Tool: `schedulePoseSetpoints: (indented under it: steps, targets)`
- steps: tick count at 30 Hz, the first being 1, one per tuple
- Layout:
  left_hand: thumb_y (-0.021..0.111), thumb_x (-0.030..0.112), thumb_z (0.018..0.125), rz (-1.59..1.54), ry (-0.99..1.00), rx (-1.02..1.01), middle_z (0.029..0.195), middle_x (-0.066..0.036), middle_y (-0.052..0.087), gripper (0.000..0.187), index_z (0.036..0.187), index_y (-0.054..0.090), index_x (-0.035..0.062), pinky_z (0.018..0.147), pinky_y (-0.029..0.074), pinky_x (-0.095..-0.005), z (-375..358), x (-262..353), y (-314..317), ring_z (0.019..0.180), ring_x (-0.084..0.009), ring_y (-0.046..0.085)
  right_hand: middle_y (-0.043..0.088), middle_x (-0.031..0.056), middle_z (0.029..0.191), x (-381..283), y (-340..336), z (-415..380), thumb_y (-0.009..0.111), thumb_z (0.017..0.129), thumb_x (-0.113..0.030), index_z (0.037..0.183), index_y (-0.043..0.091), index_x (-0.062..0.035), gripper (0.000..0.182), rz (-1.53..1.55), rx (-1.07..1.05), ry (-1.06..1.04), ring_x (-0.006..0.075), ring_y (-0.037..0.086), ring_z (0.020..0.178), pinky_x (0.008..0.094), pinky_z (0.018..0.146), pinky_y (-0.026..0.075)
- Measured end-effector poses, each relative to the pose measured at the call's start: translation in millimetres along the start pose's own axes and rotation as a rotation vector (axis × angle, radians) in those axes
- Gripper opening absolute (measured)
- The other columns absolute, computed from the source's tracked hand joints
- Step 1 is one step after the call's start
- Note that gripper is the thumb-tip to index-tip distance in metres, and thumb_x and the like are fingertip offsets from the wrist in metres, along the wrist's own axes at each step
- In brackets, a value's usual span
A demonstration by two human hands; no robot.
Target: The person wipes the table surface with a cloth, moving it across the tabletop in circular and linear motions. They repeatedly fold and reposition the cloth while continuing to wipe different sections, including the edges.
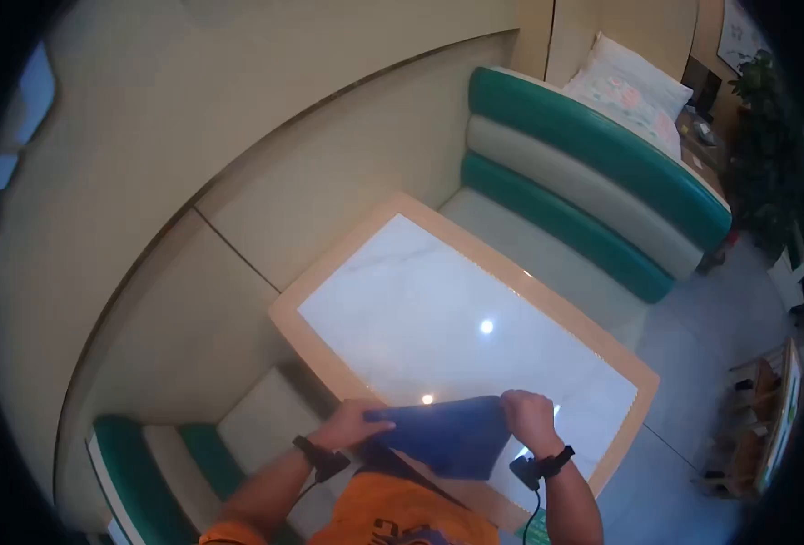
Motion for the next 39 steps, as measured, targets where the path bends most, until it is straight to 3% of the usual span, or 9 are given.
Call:
schedulePoseSetpoints:
  steps: [2, 5, 7, 9, 15, 20, 28, 34, 39]
  targets:
    - [0.085, 0.025, 0.084, -0.025, -0.049, 0.054, 0.094, -0.012, 0.071, 0.034, 0.106, 0.073, 0.0014, 0.078, 0.053, -0.0341, 25.1, -4.4, -16.6, 0.086, -0.0189, 0.066, 0.069, 0.016, 0.091, -1.3, -7.6, 16.6, 0.061, 0.086, -0.007, 0.093, 0.07, -0.0083, 0.012, -0.03, -0.011, 0.033, 0.0363, 0.069, 0.081, 0.046, 0.071, 0.055]
    - [0.085, 0.02, 0.083, 0.207, 0.159, 0.378, 0.087, -0.008, 0.07, 0.026, 0.098, 0.073, 0.0019, 0.072, 0.051, -0.0347, 157.5, -28.7, -262.0, 0.078, -0.0157, 0.061, 0.069, 0.0156, 0.091, -103.6, 23.9, 254.1, 0.059, 0.084, 0.0, 0.093, 0.07, -0.0074, 0.016, 0.207, 0.47, -0.134, 0.0374, 0.068, 0.082, 0.0458, 0.072, 0.055]
    - [0.085, 0.019, 0.082, -0.208, 0.004, 0.311, 0.085, -0.007, 0.069, 0.025, 0.095, 0.072, 0.0024, 0.069, 0.05, -0.0322, 87.8, -71.1, -69.3, 0.075, -0.0132, 0.059, 0.07, 0.0155, 0.093, -54.6, -15.7, 97.0, 0.059, 0.084, 0.003, 0.095, 0.07, -0.0063, 0.018, 0.014, 0.168, -0.007, 0.0377, 0.067, 0.086, 0.0452, 0.075, 0.055]
    - [0.083, 0.011, 0.083, -0.25, -0.182, 0.419, 0.085, -0.005, 0.066, 0.021, 0.094, 0.069, -0.0002, 0.071, 0.05, -0.0289, 129.4, -86.8, -174.6, 0.078, -0.0119, 0.061, 0.07, 0.0157, 0.095, -93.0, 28.6, 193.6, 0.06, 0.086, 0.004, 0.097, 0.069, -0.0041, 0.017, 0.106, 0.29, -0.058, 0.0372, 0.067, 0.09, 0.0446, 0.079, 0.054]
    - [0.081, 0.002, 0.08, 0.055, 0.221, 0.713, 0.084, -0.006, 0.066, 0.017, 0.09, 0.068, 0.0011, 0.07, 0.048, -0.0269, 171.9, -33.9, -329.5, 0.075, -0.013, 0.061, 0.071, 0.0124, 0.108, -166.7, 0.0, 334.4, 0.063, 0.087, 0.006, 0.1, 0.069, -0.0015, 0.016, 0.373, 0.561, -0.163, 0.0337, 0.066, 0.097, 0.0402, 0.082, 0.055]
    - [0.082, 0.004, 0.07, 0.381, 0.299, 0.613, 0.089, -0.011, 0.068, 0.022, 0.088, 0.069, 0.0039, 0.081, 0.051, -0.041, 163.3, -42.8, -287.5, 0.085, -0.0314, 0.064, 0.069, 0.0136, 0.116, -129.8, 42.4, 328.7, 0.064, 0.083, 0.009, 0.102, 0.069, -0.0019, 0.022, 0.363, 0.477, -0.199, 0.0346, 0.064, 0.105, 0.0409, 0.087, 0.056]
    - [0.077, 0.024, 0.087, 0.333, -0.156, -0.133, 0.113, -0.01, 0.072, 0.033, 0.116, 0.071, 0.0092, 0.093, 0.053, -0.0371, 178.0, -118.6, -172.1, 0.105, -0.0276, 0.068, 0.059, 0.0164, 0.136, -35.7, 157.1, 261.8, 0.066, 0.08, 0.004, 0.114, 0.068, -0.0028, 0.035, 0.242, 0.352, 0.066, 0.0385, 0.053, 0.125, 0.0449, 0.102, 0.051]
    - [0.081, 0.037, 0.083, 0.669, 0.435, -0.079, 0.163, -0.022, 0.028, 0.071, 0.147, 0.054, 0.0204, 0.12, 0.026, -0.0551, 258.1, -139.3, -172.4, 0.15, -0.047, 0.025, 0.052, 0.0185, 0.144, 11.4, 151.3, 228.5, 0.07, 0.083, -0.009, 0.129, 0.06, -0.0032, 0.048, 0.071, 0.26, -0.118, 0.0414, 0.047, 0.131, 0.0481, 0.108, 0.046]
    - [0.077, 0.046, 0.085, 0.945, 0.414, -0.169, 0.166, -0.024, 0.019, 0.082, 0.156, 0.042, 0.0234, 0.122, 0.022, -0.0561, 307.8, -128.4, -158.3, 0.153, -0.0463, 0.017, 0.047, 0.0188, 0.15, 29.7, 158.1, 222.3, 0.07, 0.089, -0.025, 0.136, 0.055, -0.0018, 0.055, -0.036, 0.242, -0.191, 0.0413, 0.041, 0.138, 0.0473, 0.116, 0.036]
Point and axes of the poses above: each hand's wrist, its own z-axis towards the middle knuckle, its own y-axis out of the palm, x = y × z, the point moved 5 cm from there along z, towards the middle knuckle
